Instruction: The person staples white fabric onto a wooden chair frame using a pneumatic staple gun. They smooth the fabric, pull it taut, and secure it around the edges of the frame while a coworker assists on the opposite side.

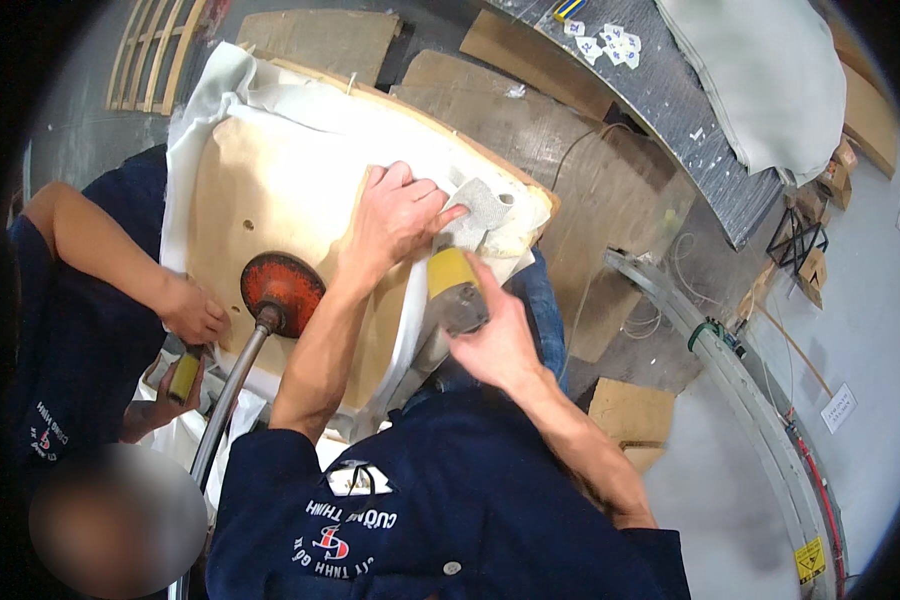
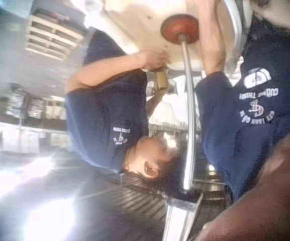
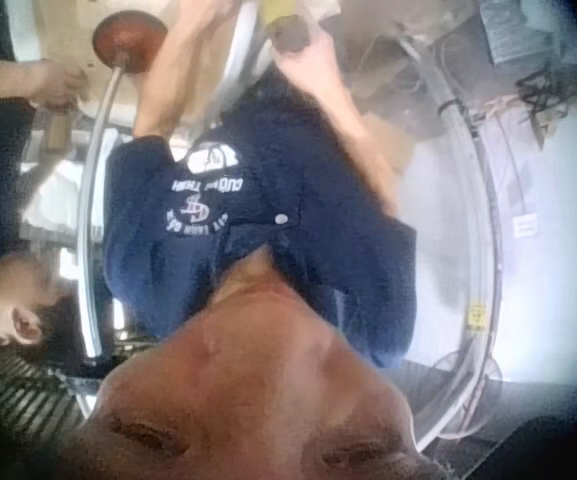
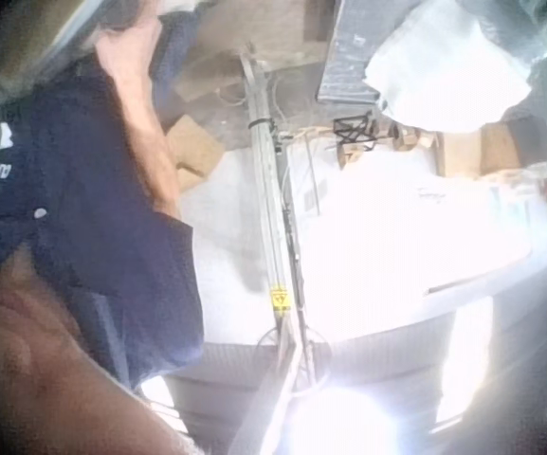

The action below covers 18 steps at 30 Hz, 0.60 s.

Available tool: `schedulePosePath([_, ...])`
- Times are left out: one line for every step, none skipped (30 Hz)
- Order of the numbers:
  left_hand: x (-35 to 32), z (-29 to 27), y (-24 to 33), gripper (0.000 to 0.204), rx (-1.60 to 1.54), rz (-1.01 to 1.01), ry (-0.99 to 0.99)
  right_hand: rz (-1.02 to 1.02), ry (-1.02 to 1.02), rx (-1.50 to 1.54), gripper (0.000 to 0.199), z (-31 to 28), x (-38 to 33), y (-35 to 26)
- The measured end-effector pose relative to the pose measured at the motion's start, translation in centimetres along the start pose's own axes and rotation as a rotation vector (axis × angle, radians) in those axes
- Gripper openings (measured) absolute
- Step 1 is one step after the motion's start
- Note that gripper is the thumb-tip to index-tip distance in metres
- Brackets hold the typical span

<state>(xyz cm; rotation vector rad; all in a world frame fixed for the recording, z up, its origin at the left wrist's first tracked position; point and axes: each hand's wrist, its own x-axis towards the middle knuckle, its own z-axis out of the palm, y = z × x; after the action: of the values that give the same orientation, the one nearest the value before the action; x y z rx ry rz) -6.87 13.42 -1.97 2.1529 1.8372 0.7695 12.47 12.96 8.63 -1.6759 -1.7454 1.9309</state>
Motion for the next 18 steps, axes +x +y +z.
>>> schedulePosePath([0.1,0.2,-0.1,0.033,0.016,-0.001,-0.003,-0.007,-0.006,-0.017,0.077,0.0,0.2,0.2])
schedulePosePath([0.5,0.4,-0.4,0.033,0.033,-0.003,-0.005,-0.014,-0.012,-0.035,0.075,-0.1,0.5,0.4])
schedulePosePath([0.8,0.4,-0.7,0.032,0.054,-0.004,-0.01,-0.023,-0.02,-0.049,0.074,-0.1,0.6,0.4])
schedulePosePath([1.0,0.5,-1.0,0.03,0.049,0.002,0.019,0.065,-0.061,-0.023,0.075,-0.7,1.1,-0.8])
schedulePosePath([0.2,0.5,-0.6,0.029,0.047,-0.014,0.01,0.013,-0.037,-0.038,0.076,-0.6,0.3,-0.3])
schedulePosePath([0.3,0.7,-0.7,0.028,0.056,-0.016,0.02,-0.062,-0.003,-0.058,0.077,-0.7,0.1,0.5])
schedulePosePath([-0.1,0.2,0.0,0.027,0.055,-0.04,0.016,-0.117,0.013,-0.081,0.078,-0.9,-0.6,1.2])
schedulePosePath([-0.5,-0.4,0.8,0.018,-0.003,-0.073,0.045,-0.148,0.033,-0.093,0.078,-1.6,-1.3,1.4])
schedulePosePath([-1.4,-0.5,1.7,0.015,-0.01,-0.086,0.03,-0.196,0.048,-0.102,0.078,-2.4,-1.3,2.4])
schedulePosePath([-3.0,-0.5,2.9,0.013,-0.024,-0.099,-0.002,-0.227,0.064,-0.1,0.078,-2.7,-1.7,3.7])
schedulePosePath([-4.4,-0.5,4.2,0.015,-0.04,-0.111,-0.034,-0.258,0.08,-0.097,0.078,-2.9,-2.0,4.6])
schedulePosePath([-4.6,-0.8,5.6,0.027,-0.13,-0.128,0.03,-0.181,0.079,-0.117,0.078,-2.8,-2.0,4.2])
schedulePosePath([-5.1,-0.7,6.0,0.034,-0.159,-0.167,-0.023,-0.201,0.086,-0.114,0.078,-2.6,-1.9,4.3])
schedulePosePath([-5.1,-0.7,6.2,0.033,-0.214,-0.297,-0.033,-0.22,0.093,-0.111,0.078,-2.3,-1.9,4.5])
schedulePosePath([-4.7,-0.7,6.8,0.033,-0.276,-0.433,-0.034,-0.239,0.099,-0.12,0.078,-2.4,-2.0,4.7])
schedulePosePath([-4.4,-0.6,7.1,0.031,-0.28,-0.499,-0.002,-0.183,0.076,-0.062,0.078,-2.2,-2.1,5.2])
schedulePosePath([-4.1,-0.5,7.2,0.029,-0.284,-0.563,0.029,-0.126,0.054,-0.003,0.078,-2.0,-2.2,6.0])
schedulePosePath([-3.8,-0.2,7.4,0.028,-0.29,-0.631,0.059,-0.099,0.044,0.009,0.078,-1.9,-2.2,6.0])
